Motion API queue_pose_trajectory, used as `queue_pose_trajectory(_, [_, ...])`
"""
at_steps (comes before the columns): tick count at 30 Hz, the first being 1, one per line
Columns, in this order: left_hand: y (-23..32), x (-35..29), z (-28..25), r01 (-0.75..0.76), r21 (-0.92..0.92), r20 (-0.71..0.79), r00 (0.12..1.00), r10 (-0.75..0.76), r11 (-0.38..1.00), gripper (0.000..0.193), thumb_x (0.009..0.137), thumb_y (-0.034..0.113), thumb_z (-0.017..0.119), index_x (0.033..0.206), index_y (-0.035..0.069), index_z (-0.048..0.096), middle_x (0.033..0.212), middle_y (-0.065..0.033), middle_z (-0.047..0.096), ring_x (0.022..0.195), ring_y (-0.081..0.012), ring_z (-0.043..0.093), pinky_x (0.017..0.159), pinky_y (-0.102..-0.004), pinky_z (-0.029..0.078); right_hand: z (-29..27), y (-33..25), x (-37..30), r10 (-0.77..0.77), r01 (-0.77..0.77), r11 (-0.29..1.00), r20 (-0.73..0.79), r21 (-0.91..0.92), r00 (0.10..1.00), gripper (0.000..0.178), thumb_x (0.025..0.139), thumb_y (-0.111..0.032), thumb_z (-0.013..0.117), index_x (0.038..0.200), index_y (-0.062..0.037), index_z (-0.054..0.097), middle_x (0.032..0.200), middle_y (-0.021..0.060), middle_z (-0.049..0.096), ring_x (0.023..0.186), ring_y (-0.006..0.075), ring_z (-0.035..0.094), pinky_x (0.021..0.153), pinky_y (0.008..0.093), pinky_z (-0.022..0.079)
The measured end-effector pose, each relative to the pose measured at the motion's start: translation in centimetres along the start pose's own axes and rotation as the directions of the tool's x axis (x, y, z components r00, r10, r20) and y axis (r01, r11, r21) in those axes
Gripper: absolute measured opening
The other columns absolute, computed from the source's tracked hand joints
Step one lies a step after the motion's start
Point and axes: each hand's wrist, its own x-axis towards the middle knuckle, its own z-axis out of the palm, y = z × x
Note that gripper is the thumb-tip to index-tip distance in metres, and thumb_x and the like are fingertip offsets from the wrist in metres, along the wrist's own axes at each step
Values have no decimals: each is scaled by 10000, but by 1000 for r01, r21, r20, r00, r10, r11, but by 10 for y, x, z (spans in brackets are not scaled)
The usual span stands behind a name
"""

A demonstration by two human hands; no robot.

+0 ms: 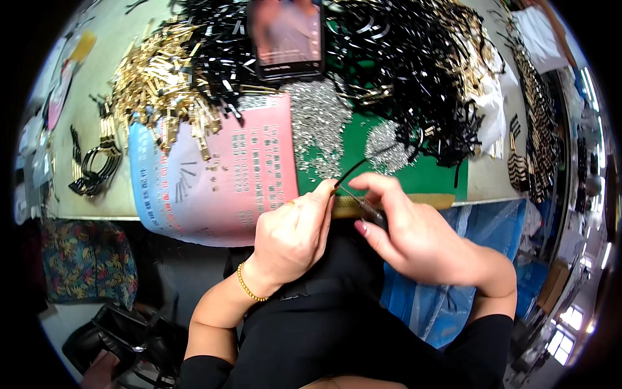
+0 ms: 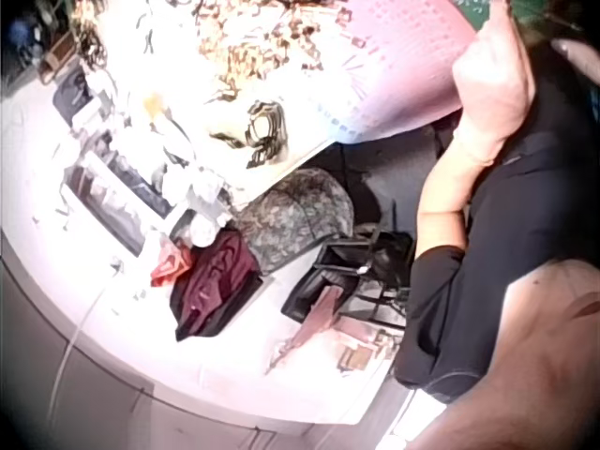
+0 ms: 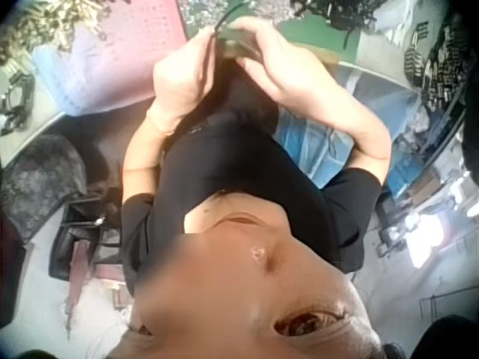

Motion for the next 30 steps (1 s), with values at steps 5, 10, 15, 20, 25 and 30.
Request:
queue_pose_trajectory(5, [-36, 6, -48, 435, -223, -246, 841, -482, 872, 269, 1022, -9, 457, 1267, -8, 567, 915, -107, 700, 732, -157, 656, 678, -298, 534, -1, -23, 40, -309, 286, 894, -13, -345, 951, 317, 995, -220, 587, 1213, -10, 490, 1030, 207, 616, 879, 409, 670, 721, 500, 547])
queue_pose_trajectory(10, [-82, 16, -67, 513, 232, -365, 834, -414, 827, 189, 930, 103, 658, 1065, -12, 596, 982, -173, 576, 813, -324, 593, 717, -422, 488, 28, -61, 148, -571, 299, 664, -205, -686, 795, 278, 816, -44, 628, 1051, 77, 543, 942, 225, 626, 723, 350, 700, 624, 408, 591])
queue_pose_trajectory(15, [-90, 7, -71, 535, 269, -247, 842, -479, 801, 204, 902, 144, 733, 954, 14, 585, 876, -139, 610, 749, -316, 608, 678, -425, 493, 31, -62, 177, -492, 258, 723, -216, -640, 844, 222, 865, -76, 608, 1042, 21, 516, 874, 200, 655, 797, 399, 684, 691, 483, 560])
queue_pose_trajectory(20, [-74, 11, -84, 584, 96, -243, 799, -550, 806, 102, 959, 52, 648, 973, 3, 559, 799, -163, 640, 672, -316, 617, 648, -402, 500, -13, -49, 116, -430, 423, 901, -82, -95, 899, 273, 881, -110, 694, 1116, 22, 651, 993, 132, 704, 846, 260, 681, 786, 366, 542])
queue_pose_trajectory(25, [-33, -1, -66, 332, -529, 59, 933, -356, 781, 207, 1060, 63, 532, 1224, -49, 589, 947, -72, 639, 787, -102, 595, 739, -227, 482, -21, -43, 28, -234, 294, 918, -234, 266, 944, 216, 882, -27, 730, 1096, -6, 715, 991, 55, 682, 874, 81, 606, 748, 246, 497])
queue_pose_trajectory(30, [12, -1, -33, 554, -758, 487, 832, -265, 345, 263, 1059, 74, 550, 1281, -59, 601, 1063, -106, 697, 698, -113, 623, 666, -260, 519, -9, -21, -1, 158, 103, 843, -427, 528, 890, 117, 927, -91, 763, 1010, -25, 713, 868, -3, 645, 756, 60, 564, 674, 225, 447])
